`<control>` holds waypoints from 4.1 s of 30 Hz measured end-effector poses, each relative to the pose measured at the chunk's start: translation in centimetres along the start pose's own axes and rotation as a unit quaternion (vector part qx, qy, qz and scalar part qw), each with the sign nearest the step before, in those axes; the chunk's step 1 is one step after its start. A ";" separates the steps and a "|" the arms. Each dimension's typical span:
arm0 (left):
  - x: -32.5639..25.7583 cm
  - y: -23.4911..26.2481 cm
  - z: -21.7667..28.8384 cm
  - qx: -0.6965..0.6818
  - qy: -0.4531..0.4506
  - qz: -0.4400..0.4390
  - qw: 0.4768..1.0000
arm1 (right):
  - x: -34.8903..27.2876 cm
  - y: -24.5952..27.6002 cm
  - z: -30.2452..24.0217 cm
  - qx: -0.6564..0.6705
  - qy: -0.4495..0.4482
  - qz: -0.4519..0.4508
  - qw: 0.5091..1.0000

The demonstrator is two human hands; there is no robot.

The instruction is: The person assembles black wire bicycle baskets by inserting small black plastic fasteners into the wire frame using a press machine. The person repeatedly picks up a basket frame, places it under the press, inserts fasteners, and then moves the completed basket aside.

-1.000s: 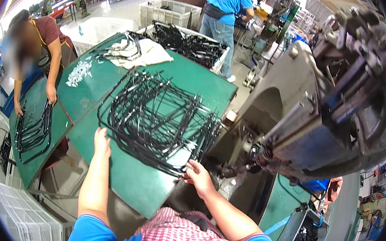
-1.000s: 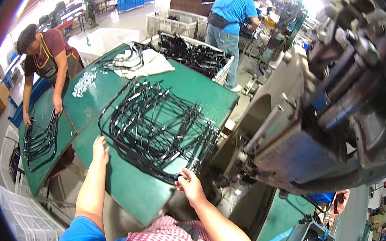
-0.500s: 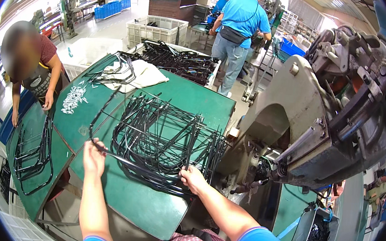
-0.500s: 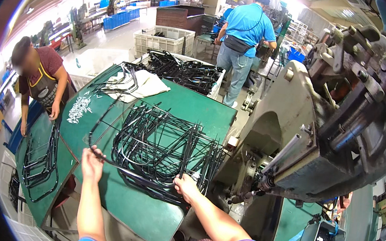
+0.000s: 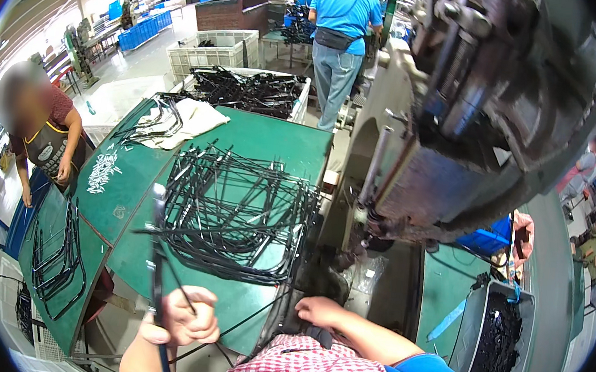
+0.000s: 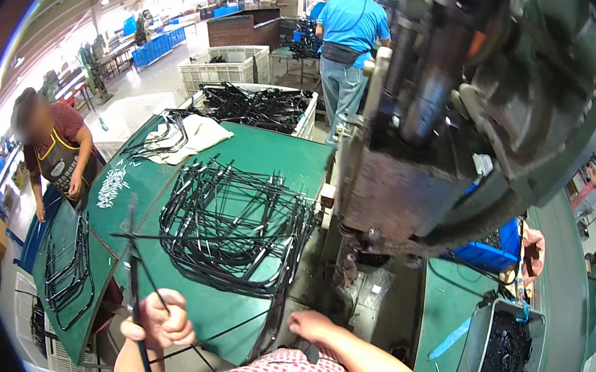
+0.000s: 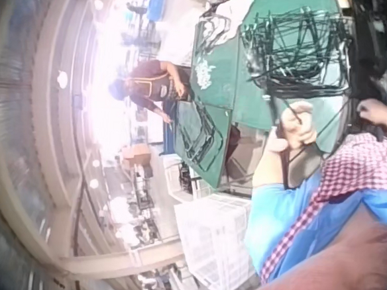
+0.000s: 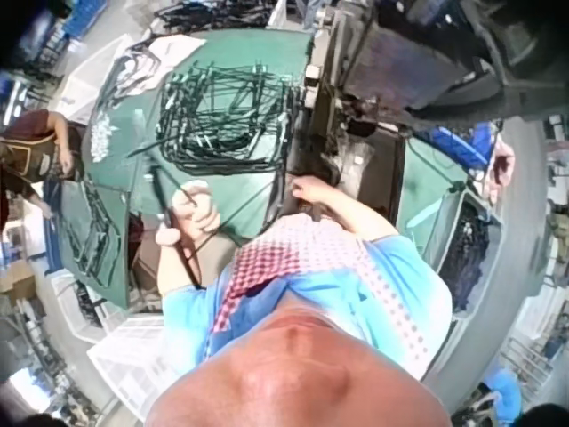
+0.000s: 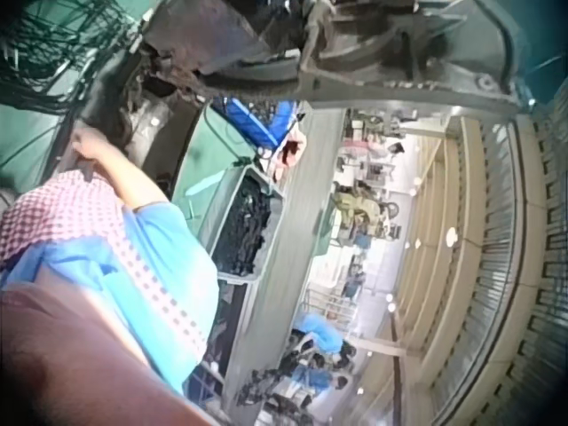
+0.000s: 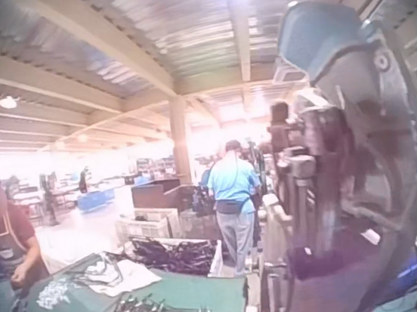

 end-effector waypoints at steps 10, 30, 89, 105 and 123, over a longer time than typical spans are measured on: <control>2.9 0.5 -15.6 0.050 0.307 0.096 0.945 | -11.7 12.3 -4.2 0.352 0.147 0.168 0.909; 7.5 4.1 -18.7 0.061 0.290 0.128 0.946 | -6.1 13.7 -1.6 0.438 0.024 0.158 0.885; 2.6 7.8 -17.5 0.211 0.320 0.081 0.920 | -6.8 18.0 -0.8 0.202 0.122 0.501 0.832; 2.4 1.5 -24.4 0.287 0.258 0.180 0.905 | -40.8 7.4 38.9 0.170 -0.577 0.569 0.561; 2.9 0.9 -24.4 0.288 0.263 0.191 0.901 | -40.9 12.5 34.1 0.628 -0.116 0.603 0.478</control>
Point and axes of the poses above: each hand's wrist, its own x-axis towards the middle knuckle, its own y-axis out of the back of the hand, z = x × y, the point moved 2 cm from there along x, towards the middle knuckle, and after that the axes turned 12 degrees about -y, right-handed, at the moved point
